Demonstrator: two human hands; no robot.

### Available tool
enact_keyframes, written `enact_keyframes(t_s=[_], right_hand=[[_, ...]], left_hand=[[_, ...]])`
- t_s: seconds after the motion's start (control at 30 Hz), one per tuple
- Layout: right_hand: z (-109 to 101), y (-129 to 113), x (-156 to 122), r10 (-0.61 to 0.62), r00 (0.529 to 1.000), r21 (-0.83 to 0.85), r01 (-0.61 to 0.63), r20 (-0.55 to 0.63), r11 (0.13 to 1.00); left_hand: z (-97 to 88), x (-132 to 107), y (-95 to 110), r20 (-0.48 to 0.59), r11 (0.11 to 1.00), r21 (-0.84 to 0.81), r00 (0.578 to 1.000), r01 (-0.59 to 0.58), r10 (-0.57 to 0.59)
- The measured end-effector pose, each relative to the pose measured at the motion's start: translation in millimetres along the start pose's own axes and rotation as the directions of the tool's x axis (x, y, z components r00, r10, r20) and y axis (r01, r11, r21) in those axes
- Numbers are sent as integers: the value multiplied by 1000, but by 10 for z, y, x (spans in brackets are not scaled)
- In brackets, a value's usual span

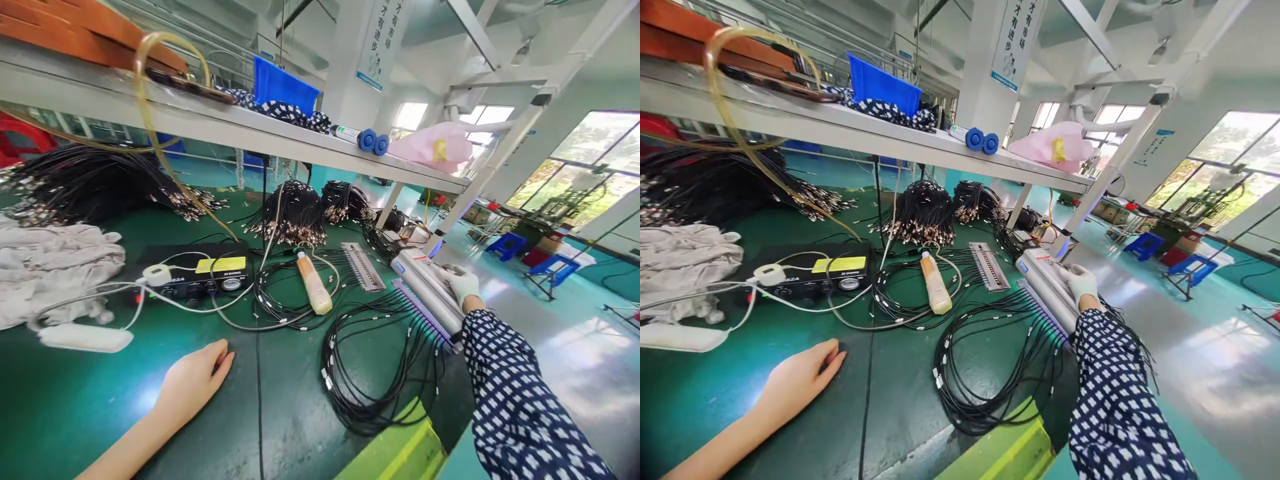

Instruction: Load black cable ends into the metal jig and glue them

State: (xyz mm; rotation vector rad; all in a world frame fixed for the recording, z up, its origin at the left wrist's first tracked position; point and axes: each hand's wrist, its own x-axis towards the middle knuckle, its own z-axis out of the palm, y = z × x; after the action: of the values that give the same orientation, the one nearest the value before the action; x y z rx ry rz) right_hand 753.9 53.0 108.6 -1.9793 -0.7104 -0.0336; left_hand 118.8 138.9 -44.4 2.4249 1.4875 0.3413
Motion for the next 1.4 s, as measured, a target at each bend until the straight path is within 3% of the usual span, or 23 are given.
enact_keyframes(t_s=[0.1,0.2,0.57,0.73,0.83,0.93,1.03,1.13,1.23,1.4], right_hand=[[-228,147,-79,36,999,-20,-35,9,999],[-289,220,-75,55,998,-32,-55,24,998],[-164,349,-62,21,998,-95,-16,56,995],[-124,189,-180,-93,996,-221,94,14,971],[172,-26,-386,-211,976,-279,219,59,935],[742,-210,-671,-233,936,-303,310,265,901],[1360,-301,-906,-94,905,-378,266,416,887],[1757,-355,-1032,90,911,-473,123,403,872],[1846,-433,-1092,216,902,-514,7,373,858],[1582,-541,-1173,239,879,-435,-39,413,899]], left_hand=[[25,2,-10,5,1000,28,1000,0,0],[41,2,-22,6,999,39,1000,-2,1],[35,1,-17,35,998,66,999,2,-4],[25,-11,-11,30,999,54,1000,-4,2],[28,-6,-7,23,999,42,1000,-7,6],[42,-3,-17,28,999,39,1000,-7,6],[66,-4,-47,37,998,58,999,-12,10],[85,7,-76,38,996,82,999,-29,26],[90,24,-80,28,995,91,998,-50,48],[103,31,-58,20,994,88,998,-57,56]])
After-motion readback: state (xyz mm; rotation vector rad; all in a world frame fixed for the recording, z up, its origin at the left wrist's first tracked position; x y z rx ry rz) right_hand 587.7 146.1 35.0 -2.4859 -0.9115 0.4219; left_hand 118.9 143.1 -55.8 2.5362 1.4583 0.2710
